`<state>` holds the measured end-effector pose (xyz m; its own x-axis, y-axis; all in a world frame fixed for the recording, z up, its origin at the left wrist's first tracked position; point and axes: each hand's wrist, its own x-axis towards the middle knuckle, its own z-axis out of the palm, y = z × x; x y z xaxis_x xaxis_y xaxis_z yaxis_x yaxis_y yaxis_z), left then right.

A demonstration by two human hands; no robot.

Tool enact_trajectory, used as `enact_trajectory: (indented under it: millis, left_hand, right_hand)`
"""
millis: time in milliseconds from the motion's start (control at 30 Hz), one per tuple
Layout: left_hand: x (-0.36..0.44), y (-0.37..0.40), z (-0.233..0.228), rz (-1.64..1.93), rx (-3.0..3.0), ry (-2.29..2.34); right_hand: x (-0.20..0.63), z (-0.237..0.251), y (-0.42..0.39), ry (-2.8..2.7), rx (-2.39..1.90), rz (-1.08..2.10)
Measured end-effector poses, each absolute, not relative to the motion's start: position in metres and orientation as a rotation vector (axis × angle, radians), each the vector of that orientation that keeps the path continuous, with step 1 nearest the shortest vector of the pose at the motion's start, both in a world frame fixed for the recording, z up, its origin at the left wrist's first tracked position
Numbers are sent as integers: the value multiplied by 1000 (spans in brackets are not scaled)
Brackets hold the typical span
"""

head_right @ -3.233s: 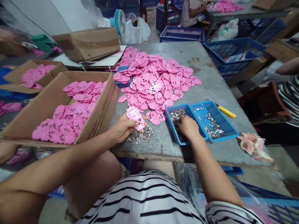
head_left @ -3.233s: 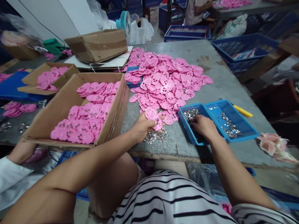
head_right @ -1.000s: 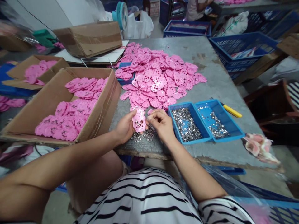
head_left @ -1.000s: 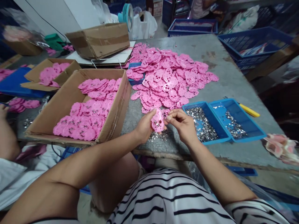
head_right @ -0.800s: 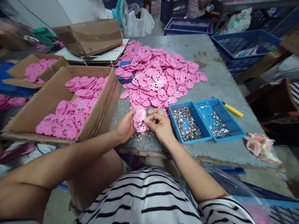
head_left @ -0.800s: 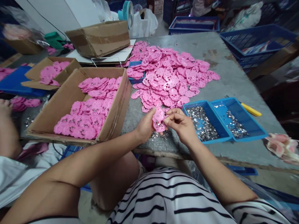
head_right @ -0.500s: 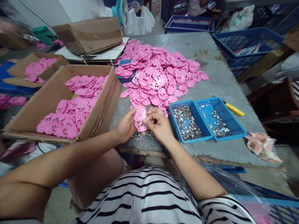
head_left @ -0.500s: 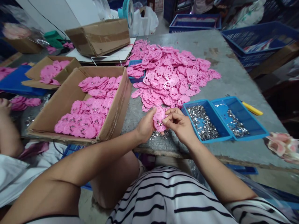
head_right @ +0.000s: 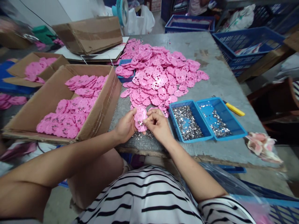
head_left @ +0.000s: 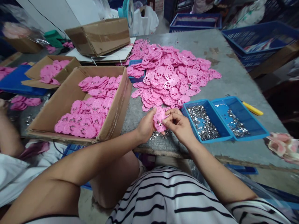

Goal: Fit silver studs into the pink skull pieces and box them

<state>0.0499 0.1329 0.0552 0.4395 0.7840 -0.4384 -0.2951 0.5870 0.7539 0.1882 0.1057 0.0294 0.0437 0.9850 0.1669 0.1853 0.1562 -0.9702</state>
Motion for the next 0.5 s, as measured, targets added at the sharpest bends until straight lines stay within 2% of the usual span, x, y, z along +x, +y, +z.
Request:
enact_trajectory:
  millis: [267, 433, 500]
  left_hand:
    - [50, 134, 54, 755, 647, 848]
    - [48, 134, 57, 732, 713, 803]
    - [47, 132, 59, 717, 788, 795]
  right_hand:
    - [184, 23, 107, -1339, -1258, 851]
    - [194, 28, 109, -1205, -1252, 1057]
    - [213, 33, 113, -1178, -1298, 945]
